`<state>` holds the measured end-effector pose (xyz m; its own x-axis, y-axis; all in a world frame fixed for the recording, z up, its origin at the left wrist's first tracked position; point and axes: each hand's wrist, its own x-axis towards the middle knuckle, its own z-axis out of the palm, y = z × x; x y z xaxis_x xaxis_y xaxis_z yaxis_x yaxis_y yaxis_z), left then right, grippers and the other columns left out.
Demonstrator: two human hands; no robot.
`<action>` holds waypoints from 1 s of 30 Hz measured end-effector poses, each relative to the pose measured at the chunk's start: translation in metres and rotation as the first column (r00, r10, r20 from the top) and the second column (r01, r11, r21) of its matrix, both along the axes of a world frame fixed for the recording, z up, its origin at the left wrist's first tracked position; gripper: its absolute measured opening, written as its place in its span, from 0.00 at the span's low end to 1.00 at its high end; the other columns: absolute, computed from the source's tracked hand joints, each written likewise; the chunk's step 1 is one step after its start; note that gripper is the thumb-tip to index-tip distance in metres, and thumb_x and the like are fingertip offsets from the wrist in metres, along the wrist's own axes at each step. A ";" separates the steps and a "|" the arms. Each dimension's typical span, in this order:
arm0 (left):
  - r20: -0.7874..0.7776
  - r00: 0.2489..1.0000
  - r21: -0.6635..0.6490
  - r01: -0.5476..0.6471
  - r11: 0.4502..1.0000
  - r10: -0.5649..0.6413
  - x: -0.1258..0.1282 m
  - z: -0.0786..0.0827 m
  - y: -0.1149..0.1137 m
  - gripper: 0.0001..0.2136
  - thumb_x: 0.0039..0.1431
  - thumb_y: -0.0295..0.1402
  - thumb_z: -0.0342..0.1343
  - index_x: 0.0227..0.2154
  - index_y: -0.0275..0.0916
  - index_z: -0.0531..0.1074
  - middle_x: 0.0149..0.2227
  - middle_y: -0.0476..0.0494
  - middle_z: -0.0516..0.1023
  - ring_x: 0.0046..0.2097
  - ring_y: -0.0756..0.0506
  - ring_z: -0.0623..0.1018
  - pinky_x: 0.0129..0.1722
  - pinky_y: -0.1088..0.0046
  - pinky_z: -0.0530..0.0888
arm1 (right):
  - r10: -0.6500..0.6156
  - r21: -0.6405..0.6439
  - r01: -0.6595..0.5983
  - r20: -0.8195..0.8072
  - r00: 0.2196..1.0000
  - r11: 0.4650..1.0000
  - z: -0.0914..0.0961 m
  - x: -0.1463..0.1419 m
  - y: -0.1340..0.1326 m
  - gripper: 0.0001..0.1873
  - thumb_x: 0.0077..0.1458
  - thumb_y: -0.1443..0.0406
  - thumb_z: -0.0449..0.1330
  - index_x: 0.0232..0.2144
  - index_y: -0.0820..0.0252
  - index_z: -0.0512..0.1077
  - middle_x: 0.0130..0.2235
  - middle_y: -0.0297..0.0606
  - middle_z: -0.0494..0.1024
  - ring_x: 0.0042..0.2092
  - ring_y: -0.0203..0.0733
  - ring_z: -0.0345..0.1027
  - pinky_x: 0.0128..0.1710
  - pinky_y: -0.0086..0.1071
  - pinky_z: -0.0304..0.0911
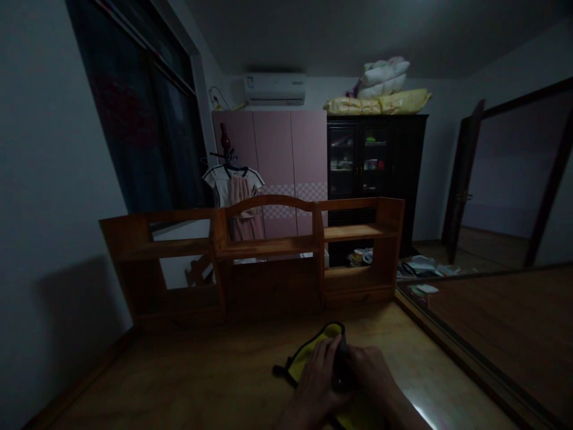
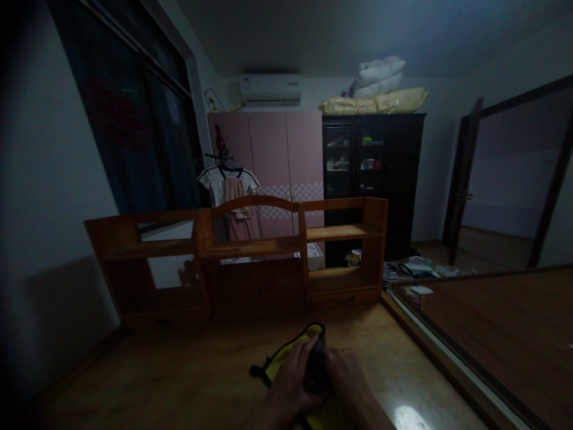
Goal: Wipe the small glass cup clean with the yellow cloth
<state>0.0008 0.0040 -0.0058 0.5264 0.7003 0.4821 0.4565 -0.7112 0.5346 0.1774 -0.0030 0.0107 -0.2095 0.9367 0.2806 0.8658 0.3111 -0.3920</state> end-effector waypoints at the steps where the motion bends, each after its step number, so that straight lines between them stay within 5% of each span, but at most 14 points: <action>1: 0.007 1.000 0.003 0.000 1.000 0.000 0.000 0.000 0.000 0.50 0.41 0.33 0.68 0.66 0.46 0.45 0.60 0.39 0.61 0.60 0.36 0.64 0.60 0.57 0.64 | 0.007 0.012 -0.008 0.040 0.999 1.000 0.001 0.000 -0.002 0.15 0.53 0.71 0.51 0.38 0.62 0.76 0.35 0.49 0.82 0.34 0.48 0.76 0.34 0.32 0.64; 5: 0.006 1.000 0.006 -0.005 1.000 0.005 0.001 -0.001 0.000 0.48 0.42 0.35 0.68 0.65 0.46 0.47 0.60 0.39 0.62 0.61 0.36 0.63 0.60 0.56 0.64 | 0.017 -0.001 -0.017 0.016 1.000 1.000 -0.002 -0.002 -0.011 0.21 0.54 0.71 0.49 0.49 0.63 0.71 0.38 0.48 0.81 0.35 0.47 0.76 0.35 0.33 0.66; 10: 0.005 1.000 -0.002 -0.017 1.000 0.017 0.001 -0.001 -0.001 0.50 0.41 0.29 0.66 0.66 0.47 0.45 0.61 0.40 0.61 0.61 0.36 0.62 0.61 0.57 0.62 | 0.127 -0.007 -0.133 -0.264 0.956 0.991 -0.007 0.000 -0.021 0.32 0.52 0.68 0.50 0.61 0.60 0.59 0.57 0.48 0.71 0.56 0.49 0.67 0.56 0.40 0.60; 16: -0.039 0.999 -0.017 0.036 0.999 -0.037 -0.002 -0.003 0.002 0.49 0.45 0.29 0.65 0.66 0.49 0.42 0.62 0.40 0.58 0.63 0.35 0.60 0.62 0.53 0.61 | 0.065 -0.088 -0.136 -0.554 0.830 0.987 -0.018 0.003 -0.017 0.36 0.46 0.66 0.52 0.59 0.64 0.61 0.59 0.48 0.69 0.60 0.53 0.61 0.61 0.47 0.54; 22: -0.024 0.999 0.040 0.040 0.998 -0.039 -0.001 -0.007 0.005 0.50 0.43 0.33 0.68 0.66 0.48 0.44 0.60 0.38 0.61 0.61 0.35 0.63 0.60 0.53 0.63 | 0.076 -0.030 -0.103 -0.482 0.873 0.994 -0.010 -0.008 -0.016 0.32 0.47 0.71 0.51 0.57 0.59 0.64 0.56 0.45 0.73 0.57 0.49 0.66 0.59 0.44 0.59; 26: -0.015 0.999 0.054 0.033 0.998 -0.032 0.000 -0.004 0.004 0.46 0.41 0.34 0.68 0.63 0.47 0.51 0.59 0.38 0.62 0.59 0.35 0.65 0.58 0.53 0.65 | 0.060 0.014 -0.058 -0.227 0.972 0.998 0.030 -0.016 -0.025 0.22 0.53 0.69 0.53 0.51 0.60 0.70 0.52 0.48 0.75 0.52 0.50 0.70 0.54 0.43 0.65; 28: -0.011 1.000 0.066 0.028 0.997 -0.027 0.001 -0.003 0.005 0.43 0.40 0.35 0.68 0.61 0.45 0.55 0.58 0.37 0.63 0.58 0.34 0.66 0.57 0.52 0.66 | -0.014 0.107 0.023 -0.083 0.996 0.994 0.069 -0.023 -0.043 0.20 0.55 0.68 0.54 0.50 0.61 0.72 0.52 0.52 0.75 0.51 0.55 0.71 0.51 0.48 0.67; 30: -0.002 1.000 0.081 0.024 0.996 -0.024 0.001 -0.003 0.005 0.40 0.41 0.36 0.68 0.59 0.45 0.58 0.57 0.36 0.64 0.57 0.32 0.67 0.56 0.51 0.67 | 0.036 0.300 -0.030 -0.013 0.999 0.954 0.113 -0.033 -0.072 0.18 0.58 0.68 0.53 0.51 0.59 0.72 0.53 0.49 0.75 0.53 0.54 0.71 0.51 0.48 0.69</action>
<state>0.0017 0.0094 -0.0087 0.5430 0.6461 0.5364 0.4390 -0.7629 0.4745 0.1442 -0.0748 0.1242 -0.2308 0.8019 0.5511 0.8466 0.4447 -0.2924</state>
